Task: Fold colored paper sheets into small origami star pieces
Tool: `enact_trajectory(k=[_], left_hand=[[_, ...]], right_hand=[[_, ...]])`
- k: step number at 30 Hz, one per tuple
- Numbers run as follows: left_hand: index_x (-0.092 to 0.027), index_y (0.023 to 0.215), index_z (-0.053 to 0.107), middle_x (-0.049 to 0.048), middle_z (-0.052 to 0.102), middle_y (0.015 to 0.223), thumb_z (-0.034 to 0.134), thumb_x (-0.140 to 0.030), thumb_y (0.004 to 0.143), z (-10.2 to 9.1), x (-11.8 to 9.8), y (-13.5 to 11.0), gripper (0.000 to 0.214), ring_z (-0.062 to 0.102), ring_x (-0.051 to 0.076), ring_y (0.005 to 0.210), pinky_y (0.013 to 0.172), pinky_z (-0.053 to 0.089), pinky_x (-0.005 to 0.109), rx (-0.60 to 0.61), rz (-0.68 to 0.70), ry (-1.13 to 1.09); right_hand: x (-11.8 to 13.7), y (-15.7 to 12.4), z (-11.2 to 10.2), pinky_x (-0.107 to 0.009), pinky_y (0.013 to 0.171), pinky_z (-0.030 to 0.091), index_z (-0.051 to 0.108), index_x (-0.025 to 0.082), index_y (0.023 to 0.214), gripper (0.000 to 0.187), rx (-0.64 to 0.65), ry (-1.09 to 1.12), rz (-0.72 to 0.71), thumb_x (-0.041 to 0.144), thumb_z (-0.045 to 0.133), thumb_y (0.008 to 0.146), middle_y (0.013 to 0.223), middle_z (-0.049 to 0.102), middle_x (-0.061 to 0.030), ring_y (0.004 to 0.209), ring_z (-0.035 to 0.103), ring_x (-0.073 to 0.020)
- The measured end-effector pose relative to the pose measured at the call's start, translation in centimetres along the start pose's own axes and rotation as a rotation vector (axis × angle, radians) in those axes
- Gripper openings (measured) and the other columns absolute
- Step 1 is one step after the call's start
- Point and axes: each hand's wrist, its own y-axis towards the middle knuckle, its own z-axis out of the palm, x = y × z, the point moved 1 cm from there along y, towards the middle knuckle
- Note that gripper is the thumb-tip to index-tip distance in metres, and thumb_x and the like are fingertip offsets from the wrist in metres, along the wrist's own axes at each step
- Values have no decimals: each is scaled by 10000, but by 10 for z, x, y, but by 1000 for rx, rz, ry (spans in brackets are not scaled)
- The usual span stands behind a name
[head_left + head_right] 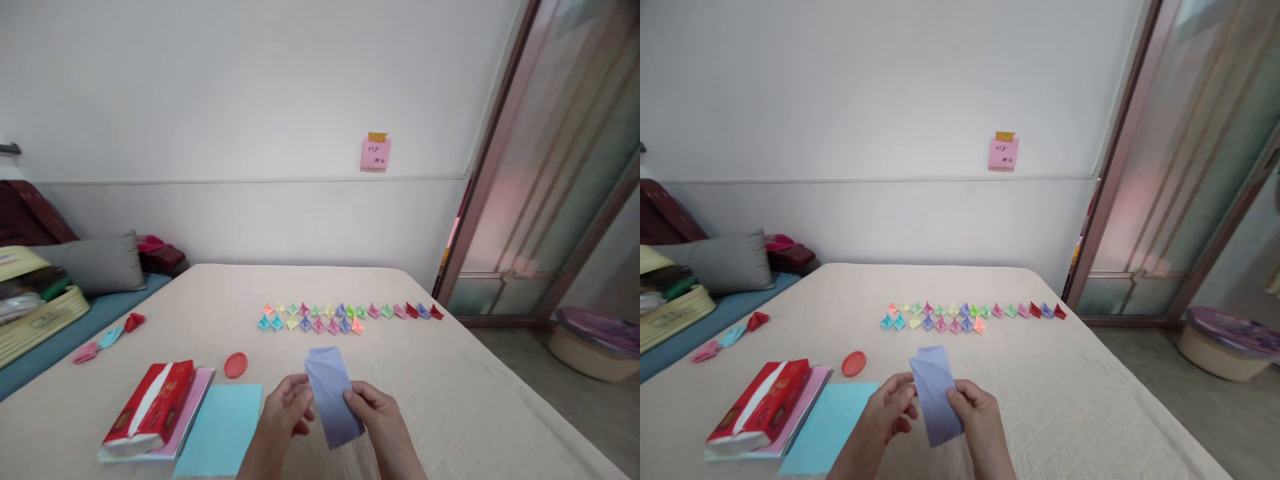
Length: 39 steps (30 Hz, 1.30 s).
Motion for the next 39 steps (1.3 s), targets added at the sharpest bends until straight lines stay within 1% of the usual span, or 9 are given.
enact_trajectory(k=[3, 6, 11, 14, 17, 22, 26, 31, 39], left_hand=[[-141, 638, 619, -6, 565, 443, 672, -505, 703, 5, 5, -5, 374, 465, 96, 396, 425, 319, 217, 42, 26, 146], [-141, 747, 673, 69, 696, 722, 707, -462, 691, 20, 13, -15, 328, 623, 165, 633, 563, 450, 255, 193, -13, -41], [-154, 703, 660, 65, 705, 746, 750, -365, 663, 29, 16, -21, 233, 671, 240, 795, 715, 512, 344, -77, 1, -463], [-140, 729, 666, 85, 732, 784, 752, -270, 662, 22, 2, -20, 170, 680, 264, 828, 763, 518, 379, -130, 23, -565], [-143, 792, 666, 101, 744, 866, 730, -259, 685, 17, -7, -22, 170, 681, 287, 867, 790, 509, 410, -48, 6, -558], [-154, 855, 635, 91, 731, 865, 717, -342, 691, 21, -8, -27, 263, 674, 280, 852, 738, 499, 386, 21, -64, -395], [-185, 1000, 542, 88, 719, 911, 665, -410, 746, 31, -14, -29, 360, 675, 237, 829, 713, 495, 335, 95, 1, -441], [-300, 1082, 382, 32, 690, 942, 729, -339, 693, 30, -7, -24, 523, 668, 195, 793, 706, 486, 310, -123, 147, -428], [-148, 855, 724, 16, 635, 659, 639, -224, 722, 13, 17, -13, 175, 547, 161, 648, 633, 420, 258, -16, 151, 22]], right_hand=[[-2, -2, -4, -306, 702, 463, 740, 182, 807, 211, -136, -252, -270, 353, 621, 774, 831, 723, -63, 796, 622, -241], [-11, -7, -1, -366, 809, 458, 730, 221, 912, 189, -303, -686, -767, 232, 571, 811, 1000, 719, -99, 921, 633, -261], [-23, -19, 19, -423, 881, 418, 634, 230, 1114, 376, -140, -1038, -1235, 84, 502, 793, 1065, 714, -79, 982, 631, -256], [-19, -19, 19, -445, 919, 416, 575, 228, 1195, 407, -200, -866, -1048, 176, 578, 791, 1179, 655, -103, 1098, 573, -288], [-11, -12, 8, -454, 915, 433, 558, 196, 1200, 453, -322, -477, -553, 348, 618, 777, 1226, 612, -141, 1132, 543, -317], [5, -9, 5, -315, 629, 494, 642, 159, 1010, 438, -66, 74, 29, 326, 719, 613, 755, 708, -53, 713, 658, -250], [16, -14, 8, -251, 524, 430, 658, 167, 920, 332, -193, 147, 39, 301, 707, 621, 619, 647, 3, 563, 583, -174], [13, -13, 4, -241, 528, 426, 655, 165, 940, 358, -229, 120, -4, 350, 712, 639, 664, 657, -10, 584, 563, -166], [8, -13, 0, -258, 546, 419, 686, 204, 1063, 367, -19, -30, -102, 368, 658, 736, 740, 646, -16, 586, 503, -150]])
